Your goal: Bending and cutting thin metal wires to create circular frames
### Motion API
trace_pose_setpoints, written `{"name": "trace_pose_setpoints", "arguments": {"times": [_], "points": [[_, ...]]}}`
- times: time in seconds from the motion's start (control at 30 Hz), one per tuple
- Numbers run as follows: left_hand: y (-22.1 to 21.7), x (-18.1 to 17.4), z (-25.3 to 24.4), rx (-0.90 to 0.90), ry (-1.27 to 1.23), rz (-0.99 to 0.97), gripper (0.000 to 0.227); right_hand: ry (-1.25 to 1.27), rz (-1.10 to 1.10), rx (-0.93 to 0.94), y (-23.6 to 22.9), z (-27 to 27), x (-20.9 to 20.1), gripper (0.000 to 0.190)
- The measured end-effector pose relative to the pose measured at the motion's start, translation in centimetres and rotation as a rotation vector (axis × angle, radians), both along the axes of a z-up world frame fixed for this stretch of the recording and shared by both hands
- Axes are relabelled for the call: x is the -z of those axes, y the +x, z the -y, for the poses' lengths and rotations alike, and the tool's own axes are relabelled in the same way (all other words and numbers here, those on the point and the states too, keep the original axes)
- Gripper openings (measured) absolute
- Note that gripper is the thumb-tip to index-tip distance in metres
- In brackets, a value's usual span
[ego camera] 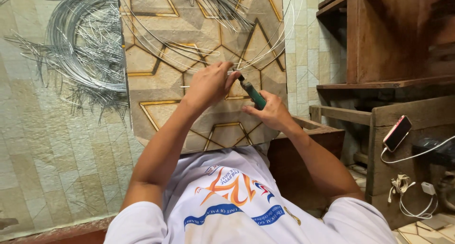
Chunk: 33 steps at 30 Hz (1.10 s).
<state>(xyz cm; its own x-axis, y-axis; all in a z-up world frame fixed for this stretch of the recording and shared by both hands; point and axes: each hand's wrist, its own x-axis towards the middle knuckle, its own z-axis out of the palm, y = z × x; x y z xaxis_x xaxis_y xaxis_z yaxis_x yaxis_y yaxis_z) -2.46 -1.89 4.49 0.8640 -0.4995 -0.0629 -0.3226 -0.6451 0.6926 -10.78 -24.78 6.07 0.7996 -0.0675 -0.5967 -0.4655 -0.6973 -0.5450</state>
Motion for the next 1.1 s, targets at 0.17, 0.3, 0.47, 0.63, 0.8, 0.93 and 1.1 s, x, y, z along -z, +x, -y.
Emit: {"name": "trace_pose_setpoints", "arguments": {"times": [0.17, 0.3, 0.47, 0.63, 0.8, 0.93, 1.1], "points": [[1.1, 0.3, 2.1, -0.065, -0.124, -0.085, 0.028, -0.048, 0.028, 0.003, -0.2, -0.7, -0.6, 0.047], [1.2, 1.1, 2.9, -0.122, -0.151, -0.110, 0.022, -0.086, 0.071, 0.040, -0.5, -0.7, 0.4, 0.040], [0.7, -0.2, 2.2, -0.130, -0.208, -0.132, 0.020, -0.135, 0.110, 0.005, -0.3, -1.4, -0.3, 0.031], [0.5, -0.3, 2.1, -0.128, -0.251, -0.164, 0.021, -0.142, 0.128, 0.006, -0.5, -1.6, -0.4, 0.029], [0.9, 0.2, 1.6, -0.116, -0.219, -0.152, 0.026, -0.158, 0.173, -0.108, -0.9, -2.6, -2.6, 0.034], [0.2, 0.8, -0.6, -0.027, -0.114, -0.140, 0.021, -0.144, 0.342, -0.289, -3.2, -1.8, -1.1, 0.044], [-1.2, 1.2, -3.4, 0.003, -0.044, -0.075, 0.020, -0.442, 0.708, -0.496, -5.4, -0.9, 2.0, 0.053]]}}
